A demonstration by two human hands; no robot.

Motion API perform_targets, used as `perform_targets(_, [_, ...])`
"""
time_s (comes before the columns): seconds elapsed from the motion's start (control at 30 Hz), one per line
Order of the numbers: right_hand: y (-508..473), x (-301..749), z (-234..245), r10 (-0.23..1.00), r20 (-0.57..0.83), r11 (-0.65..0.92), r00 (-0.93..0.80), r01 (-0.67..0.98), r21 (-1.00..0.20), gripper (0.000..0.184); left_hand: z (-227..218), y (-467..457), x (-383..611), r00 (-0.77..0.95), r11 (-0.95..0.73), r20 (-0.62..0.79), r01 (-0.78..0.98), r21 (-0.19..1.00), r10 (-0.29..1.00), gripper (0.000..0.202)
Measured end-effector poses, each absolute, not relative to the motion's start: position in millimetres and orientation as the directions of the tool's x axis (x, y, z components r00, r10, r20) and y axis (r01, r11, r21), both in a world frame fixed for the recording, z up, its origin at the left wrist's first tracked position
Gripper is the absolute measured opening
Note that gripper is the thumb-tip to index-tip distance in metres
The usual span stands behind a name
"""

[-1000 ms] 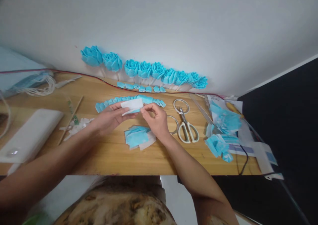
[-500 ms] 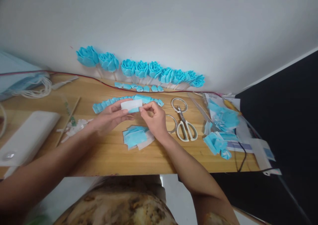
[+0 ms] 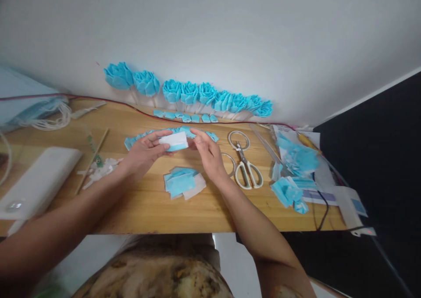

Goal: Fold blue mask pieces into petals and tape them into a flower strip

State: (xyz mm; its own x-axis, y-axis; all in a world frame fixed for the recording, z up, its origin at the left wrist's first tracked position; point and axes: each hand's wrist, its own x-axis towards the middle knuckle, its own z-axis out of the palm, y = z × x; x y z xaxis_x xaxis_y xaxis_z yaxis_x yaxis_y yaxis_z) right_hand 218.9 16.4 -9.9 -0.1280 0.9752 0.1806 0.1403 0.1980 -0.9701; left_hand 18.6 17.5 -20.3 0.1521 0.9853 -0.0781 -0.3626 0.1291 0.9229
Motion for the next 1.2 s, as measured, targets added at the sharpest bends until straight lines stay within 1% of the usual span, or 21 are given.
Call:
perform_targets(0.07, [18,220,-7,0.972,0.138,0.167,-0.191,0.145,-0.975,0.047,-20,17,18,0.141,0.114,-0.072,-0.310,0.944,0.987,0.045])
perform_targets(0.13, [19,219,-6,0.967,0.103,0.151,-0.234,0.196,-0.969,0.039,-18,16,18,0.147,0.094,-0.060,-0.243,0.965,0.987,0.044])
perform_targets(0.2, [19,216,-7,0.967,0.092,0.150,-0.236,0.240,-0.959,0.030,-16,15,18,0.158,0.061,-0.028,-0.209,0.976,0.987,0.045])
perform_targets(0.27, [18,214,-9,0.973,0.110,0.157,-0.204,0.231,-0.960,0.031,-15,13,19,0.144,0.015,0.023,-0.256,0.966,0.989,0.048])
perform_targets(0.33, [17,213,-11,0.978,0.135,0.163,-0.157,0.177,-0.971,0.028,-13,12,21,0.117,-0.003,0.048,-0.363,0.932,0.992,0.051])
perform_targets(0.4, [16,213,-12,0.981,0.150,0.164,-0.122,0.121,-0.979,0.025,-13,11,23,0.131,0.043,0.017,-0.445,0.894,0.991,0.054])
perform_targets(0.43, [16,213,-12,0.982,0.152,0.164,-0.112,0.103,-0.981,0.025,-14,10,24,0.163,0.087,-0.013,-0.457,0.885,0.987,0.053])
perform_targets(0.5, [16,212,-13,0.981,0.155,0.165,-0.114,0.086,-0.983,0.025,-16,9,26,0.244,0.179,-0.078,-0.425,0.887,0.967,0.044])
perform_targets(0.57, [15,211,-14,0.979,0.160,0.172,-0.129,0.085,-0.981,0.024,-19,8,27,0.284,0.229,-0.123,-0.377,0.897,0.951,0.034])
perform_targets(0.63, [15,210,-16,0.975,0.176,0.190,-0.137,0.094,-0.977,0.024,-20,8,27,0.267,0.231,-0.135,-0.371,0.899,0.954,0.032])
perform_targets(0.73, [15,209,-18,0.972,0.191,0.208,-0.136,0.123,-0.970,0.023,-19,8,27,0.217,0.213,-0.129,-0.427,0.879,0.968,0.030])
perform_targets(0.9, [14,206,-17,0.977,0.160,0.179,-0.144,0.132,-0.975,0.023,-15,10,25,0.157,0.185,-0.125,-0.467,0.864,0.980,0.030])
perform_targets(1.0, [14,207,-17,0.982,0.146,0.159,-0.122,0.109,-0.981,0.021,-15,12,24,0.125,0.177,-0.130,-0.531,0.829,0.984,0.032])
perform_targets(1.07, [15,207,-18,0.985,0.143,0.150,-0.092,0.080,-0.985,0.019,-14,11,24,0.157,0.200,-0.134,-0.562,0.802,0.978,0.036])
perform_targets(1.2, [14,206,-22,0.986,0.141,0.145,-0.085,0.046,-0.988,0.018,-13,6,29,0.321,0.302,-0.151,-0.497,0.813,0.935,0.034])
